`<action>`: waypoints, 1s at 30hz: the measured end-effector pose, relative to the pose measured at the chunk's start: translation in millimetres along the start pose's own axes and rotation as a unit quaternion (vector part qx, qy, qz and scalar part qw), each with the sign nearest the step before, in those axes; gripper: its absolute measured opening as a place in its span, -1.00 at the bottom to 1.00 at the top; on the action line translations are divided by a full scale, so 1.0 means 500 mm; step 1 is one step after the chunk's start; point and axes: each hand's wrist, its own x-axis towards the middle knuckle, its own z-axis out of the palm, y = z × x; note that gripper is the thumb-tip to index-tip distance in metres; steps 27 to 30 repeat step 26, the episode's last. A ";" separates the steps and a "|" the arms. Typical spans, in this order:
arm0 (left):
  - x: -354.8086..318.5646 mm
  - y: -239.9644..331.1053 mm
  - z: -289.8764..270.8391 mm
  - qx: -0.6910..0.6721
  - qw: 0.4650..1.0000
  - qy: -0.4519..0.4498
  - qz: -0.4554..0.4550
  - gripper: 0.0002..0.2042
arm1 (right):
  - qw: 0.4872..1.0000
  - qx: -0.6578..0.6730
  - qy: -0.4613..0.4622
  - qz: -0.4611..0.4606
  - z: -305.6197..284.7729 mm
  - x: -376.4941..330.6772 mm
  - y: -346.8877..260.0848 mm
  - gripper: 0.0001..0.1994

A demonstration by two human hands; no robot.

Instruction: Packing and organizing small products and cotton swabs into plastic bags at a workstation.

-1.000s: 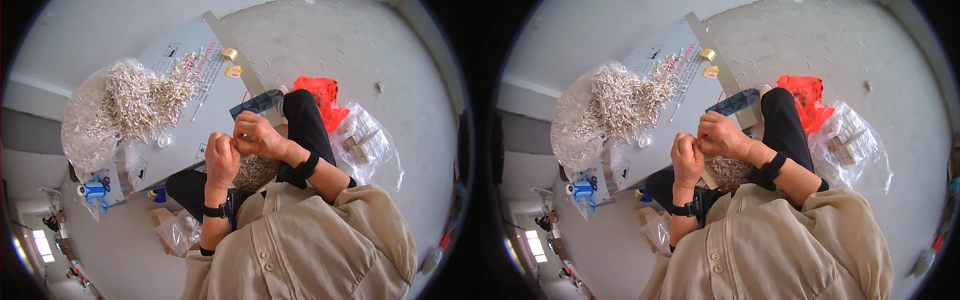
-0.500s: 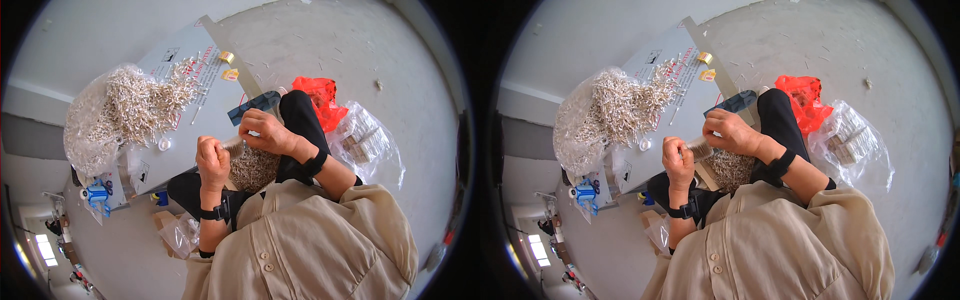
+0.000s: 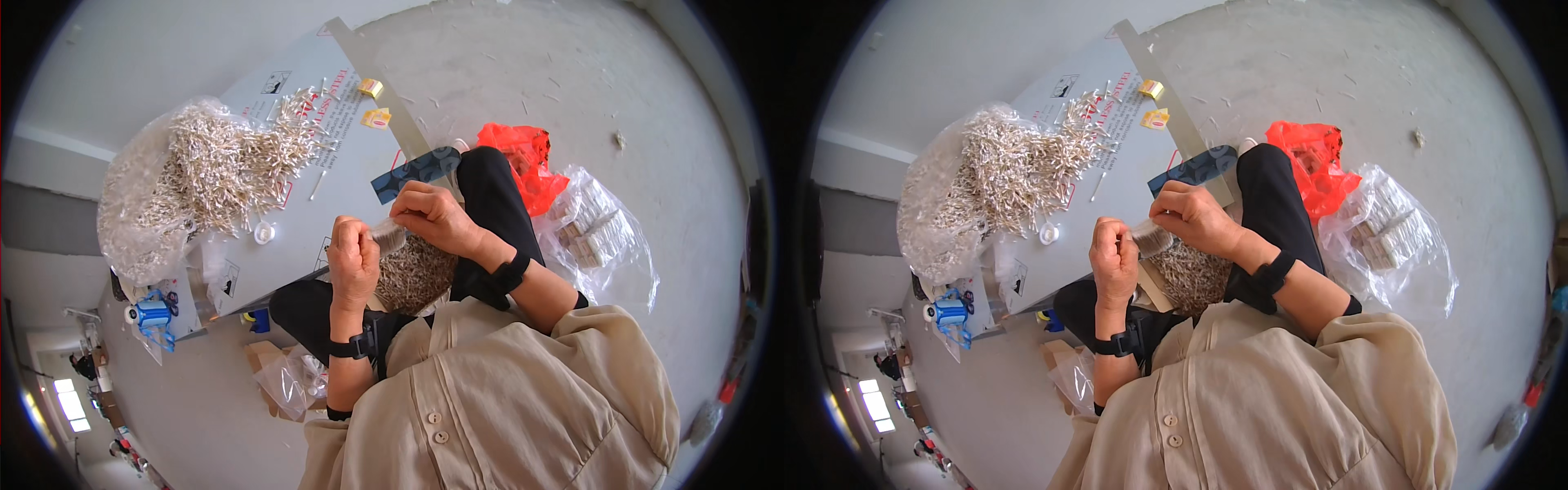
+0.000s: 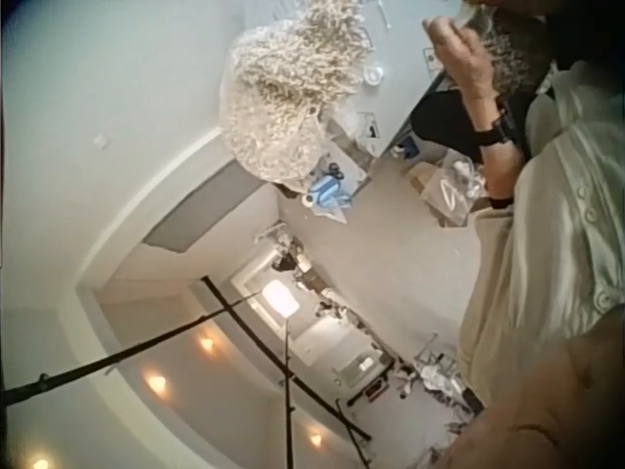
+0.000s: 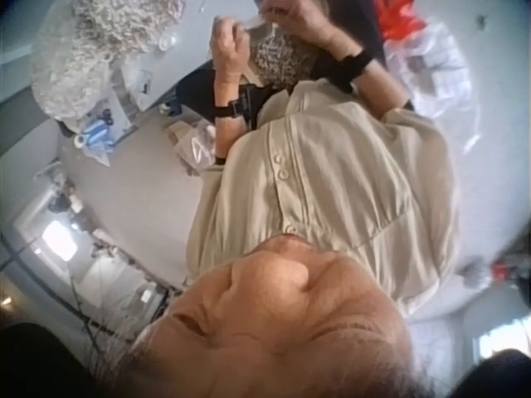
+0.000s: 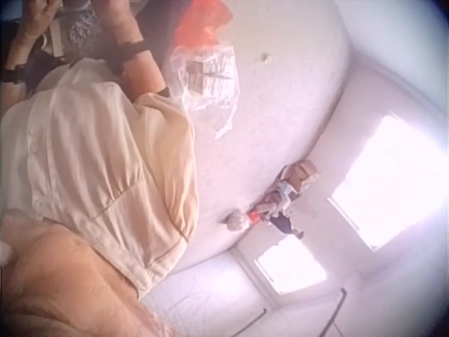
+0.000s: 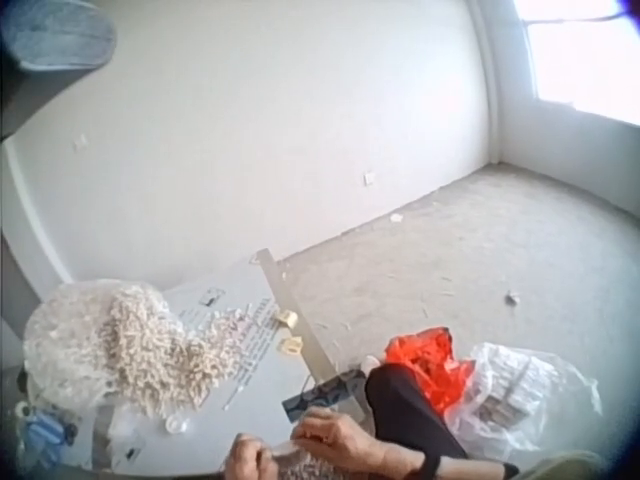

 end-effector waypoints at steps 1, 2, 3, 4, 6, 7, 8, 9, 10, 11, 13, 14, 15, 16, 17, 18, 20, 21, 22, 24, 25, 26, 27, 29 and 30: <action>0.000 -0.002 0.003 -0.002 1.000 -0.002 -0.001 -0.85 | 1.000 -0.001 0.001 0.003 0.002 -0.007 0.013 -0.93; -0.001 -0.005 0.004 -0.002 1.000 -0.003 -0.007 -0.86 | 1.000 -0.030 -0.001 -0.003 0.006 -0.007 0.017 -0.92; -0.001 -0.007 0.004 -0.003 1.000 -0.004 -0.013 -0.86 | 0.998 -0.059 -0.002 -0.008 0.009 -0.008 0.022 -0.91; 0.000 -0.010 0.003 -0.003 1.000 -0.004 -0.016 -0.86 | 0.998 -0.059 -0.004 -0.007 0.011 -0.010 0.024 -0.91; 0.007 -0.009 0.001 0.025 1.000 -0.014 0.007 -0.86 | 0.996 -0.092 -0.010 0.001 0.016 -0.012 0.019 -0.89; 0.009 -0.008 0.003 0.024 1.000 -0.014 0.005 -0.86 | 0.996 -0.091 -0.012 0.003 0.018 -0.013 0.018 -0.89; 0.012 -0.006 0.005 0.049 0.998 -0.019 0.024 -0.85 | 0.994 -0.112 -0.021 0.005 0.020 -0.013 0.017 -0.89; 0.014 -0.005 0.006 0.074 0.996 -0.025 0.043 -0.84 | 0.991 -0.132 -0.030 0.007 0.021 -0.013 0.016 -0.88; 0.015 -0.006 0.007 0.073 0.996 -0.025 0.041 -0.84 | 0.991 -0.132 -0.031 0.009 0.021 -0.013 0.015 -0.88; 0.015 -0.007 0.006 0.071 0.996 -0.030 0.038 -0.84 | 0.991 -0.133 -0.033 0.012 0.021 -0.013 0.015 -0.88; 0.016 -0.012 0.004 0.069 0.996 -0.034 0.034 -0.84 | 0.990 -0.133 -0.037 0.015 0.023 -0.015 0.016 -0.88; 0.017 -0.017 0.003 0.075 0.995 -0.044 0.045 -0.84 | 0.989 -0.138 -0.042 0.008 0.024 -0.016 0.018 -0.88; 0.018 -0.020 0.002 0.081 0.994 -0.053 0.057 -0.84 | 0.989 -0.143 -0.048 0.000 0.025 -0.016 0.020 -0.88; 0.020 -0.023 0.001 0.081 0.994 -0.053 0.055 -0.84 | 0.988 -0.143 -0.050 0.001 0.026 -0.017 0.022 -0.88; 0.021 -0.024 0.001 0.075 0.994 -0.073 0.042 -0.84 | 0.989 -0.139 -0.052 0.003 0.026 -0.019 0.025 -0.88; 0.022 -0.024 0.001 0.069 0.993 -0.094 0.029 -0.84 | 0.989 -0.135 -0.054 0.004 0.026 -0.020 0.027 -0.89; 0.023 -0.023 0.003 0.056 0.993 -0.095 0.031 -0.84 | 0.990 -0.131 -0.055 0.003 0.025 -0.020 0.026 -0.89; 0.024 -0.023 0.004 0.045 0.994 -0.096 0.035 -0.84 | 0.990 -0.127 -0.054 0.000 0.024 -0.018 0.026 -0.89; 0.024 -0.027 0.005 0.045 0.994 -0.095 0.034 -0.84 | 0.990 -0.127 -0.056 0.000 0.024 -0.017 0.029 -0.89; 0.027 -0.037 0.006 0.080 0.988 -0.120 0.060 -0.84 | 0.987 -0.137 -0.079 -0.001 0.025 -0.012 0.036 -0.89; 0.028 -0.042 0.007 0.104 0.984 -0.133 0.055 -0.85 | 0.988 -0.132 -0.085 0.002 0.027 -0.011 0.043 -0.89; 0.031 -0.047 0.008 0.127 0.980 -0.147 0.049 -0.86 | 0.988 -0.128 -0.091 0.006 0.030 -0.009 0.051 -0.89; 0.031 -0.047 0.008 0.127 0.980 -0.147 0.049 -0.86 | 0.988 -0.128 -0.091 0.006 0.030 -0.009 0.051 -0.89; 0.031 -0.047 0.008 0.127 0.980 -0.147 0.049 -0.86 | 0.988 -0.128 -0.091 0.006 0.030 -0.009 0.051 -0.89; 0.031 -0.047 0.008 0.127 0.980 -0.147 0.049 -0.86 | 0.988 -0.128 -0.091 0.006 0.030 -0.009 0.051 -0.89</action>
